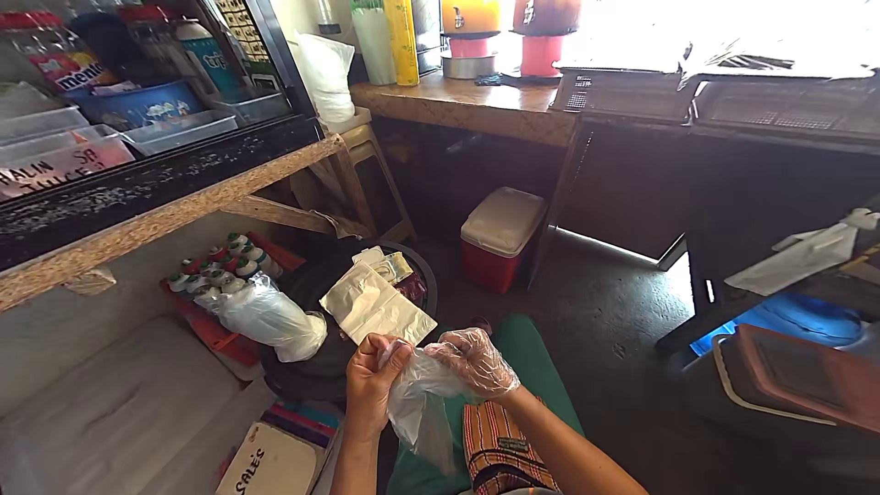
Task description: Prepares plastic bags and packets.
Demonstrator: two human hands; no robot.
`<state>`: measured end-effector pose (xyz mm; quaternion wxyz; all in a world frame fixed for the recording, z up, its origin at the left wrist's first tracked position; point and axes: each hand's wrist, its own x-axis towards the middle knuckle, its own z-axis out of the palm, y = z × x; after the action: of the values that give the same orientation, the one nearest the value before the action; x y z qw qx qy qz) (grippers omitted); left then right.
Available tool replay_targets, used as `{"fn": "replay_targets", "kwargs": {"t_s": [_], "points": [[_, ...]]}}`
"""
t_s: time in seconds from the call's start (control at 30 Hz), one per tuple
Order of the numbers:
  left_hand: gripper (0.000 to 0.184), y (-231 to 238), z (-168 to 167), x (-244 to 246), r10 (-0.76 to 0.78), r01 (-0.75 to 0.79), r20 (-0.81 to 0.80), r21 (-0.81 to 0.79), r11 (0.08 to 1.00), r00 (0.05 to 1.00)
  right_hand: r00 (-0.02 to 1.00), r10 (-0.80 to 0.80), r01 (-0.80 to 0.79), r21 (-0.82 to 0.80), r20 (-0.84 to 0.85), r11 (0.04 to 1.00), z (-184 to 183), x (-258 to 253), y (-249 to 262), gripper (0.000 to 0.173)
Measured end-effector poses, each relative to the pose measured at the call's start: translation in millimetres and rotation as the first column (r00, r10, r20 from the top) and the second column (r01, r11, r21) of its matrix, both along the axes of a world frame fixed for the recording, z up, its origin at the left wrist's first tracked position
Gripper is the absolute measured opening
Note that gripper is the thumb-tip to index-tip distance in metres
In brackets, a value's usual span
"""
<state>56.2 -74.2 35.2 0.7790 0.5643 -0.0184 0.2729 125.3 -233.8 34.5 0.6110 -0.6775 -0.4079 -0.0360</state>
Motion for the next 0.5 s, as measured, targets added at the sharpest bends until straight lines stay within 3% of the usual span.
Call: {"fn": "replay_targets", "kwargs": {"t_s": [0.17, 0.27, 0.3, 0.37, 0.43, 0.5], "points": [[0.023, -4.2, 2.6, -2.9, 0.015, -0.012, -0.05, 0.061, 0.998, 0.999, 0.994, 0.101, -0.102, -0.016, -0.035, 0.995, 0.9, -0.5, -1.2, 0.024], [0.026, -7.9, 3.1, -1.9, 0.054, -0.05, -0.034, 0.109, 0.993, 0.998, 0.96, 0.246, -0.244, 0.032, -0.13, 0.969, 7.3, -3.9, 1.9, 0.036], [0.03, -8.6, 2.9, -1.5, 0.071, -0.067, -0.037, 0.113, 0.991, 0.997, 0.953, 0.262, -0.253, 0.073, -0.152, 0.965, 6.6, -5.0, 4.7, 0.031], [0.041, -10.5, 3.4, -0.4, 0.11, -0.106, -0.054, 0.078, 0.991, 0.992, 0.962, 0.207, -0.186, 0.129, -0.176, 0.974, 4.0, -6.5, 9.6, 0.016], [0.047, -11.9, 5.0, -0.5, 0.132, -0.132, -0.073, 0.007, 0.991, 0.989, 0.971, 0.148, -0.125, 0.13, -0.187, 0.984, 0.2, -4.7, 10.8, 0.015], [0.027, -5.8, -0.4, -1.9, 0.086, -0.086, -0.059, 0.01, 0.996, 0.995, 0.974, 0.124, -0.1, 0.129, -0.19, 0.987, -1.8, -2.6, 9.6, 0.016]]}}
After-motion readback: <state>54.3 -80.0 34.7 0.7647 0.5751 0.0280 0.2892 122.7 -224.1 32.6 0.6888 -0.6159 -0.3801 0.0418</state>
